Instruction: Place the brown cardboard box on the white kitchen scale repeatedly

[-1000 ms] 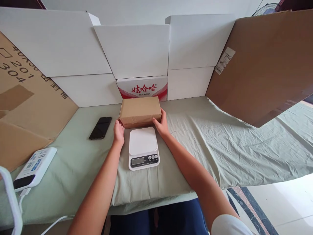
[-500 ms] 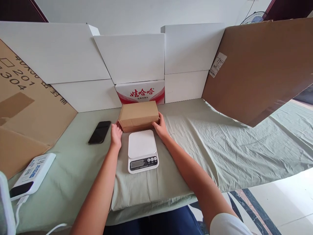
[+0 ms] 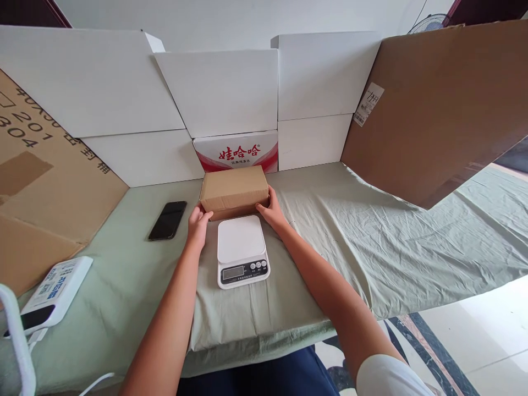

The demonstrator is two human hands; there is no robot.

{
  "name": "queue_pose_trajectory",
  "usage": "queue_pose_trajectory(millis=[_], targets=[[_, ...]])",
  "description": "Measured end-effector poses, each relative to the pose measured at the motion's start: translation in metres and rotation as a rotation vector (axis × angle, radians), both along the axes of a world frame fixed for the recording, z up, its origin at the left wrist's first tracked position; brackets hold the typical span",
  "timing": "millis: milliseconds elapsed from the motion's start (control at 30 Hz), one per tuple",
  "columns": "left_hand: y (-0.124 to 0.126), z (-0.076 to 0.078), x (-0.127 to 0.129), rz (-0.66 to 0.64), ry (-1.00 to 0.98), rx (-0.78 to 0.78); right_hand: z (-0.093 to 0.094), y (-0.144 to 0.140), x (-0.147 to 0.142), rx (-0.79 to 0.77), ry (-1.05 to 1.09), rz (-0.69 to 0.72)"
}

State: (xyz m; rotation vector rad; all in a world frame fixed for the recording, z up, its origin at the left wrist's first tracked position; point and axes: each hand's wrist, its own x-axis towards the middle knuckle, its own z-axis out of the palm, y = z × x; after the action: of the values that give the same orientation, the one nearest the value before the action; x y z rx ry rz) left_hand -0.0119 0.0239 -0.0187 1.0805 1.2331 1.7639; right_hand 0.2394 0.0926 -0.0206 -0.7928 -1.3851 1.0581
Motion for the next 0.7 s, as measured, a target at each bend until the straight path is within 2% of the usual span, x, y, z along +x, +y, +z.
queue_pose_trajectory(millis=[233, 400, 567, 700], targets=[[0.002, 0.0, 0.001, 0.036, 0.026, -0.027, 0.0, 0.0, -0.002, 0.015, 0.005, 0.026], [-0.005, 0.01, 0.005, 0.062, 0.007, 0.054, 0.003, -0.008, -0.002, 0.118, 0.005, -0.003], [-0.036, 0.024, 0.01, 0.096, -0.001, 0.144, 0.017, -0.04, 0.005, 0.211, -0.031, -0.012], [-0.08, 0.021, 0.016, 0.136, 0.014, 0.154, 0.024, -0.082, 0.016, 0.329, -0.121, -0.041]])
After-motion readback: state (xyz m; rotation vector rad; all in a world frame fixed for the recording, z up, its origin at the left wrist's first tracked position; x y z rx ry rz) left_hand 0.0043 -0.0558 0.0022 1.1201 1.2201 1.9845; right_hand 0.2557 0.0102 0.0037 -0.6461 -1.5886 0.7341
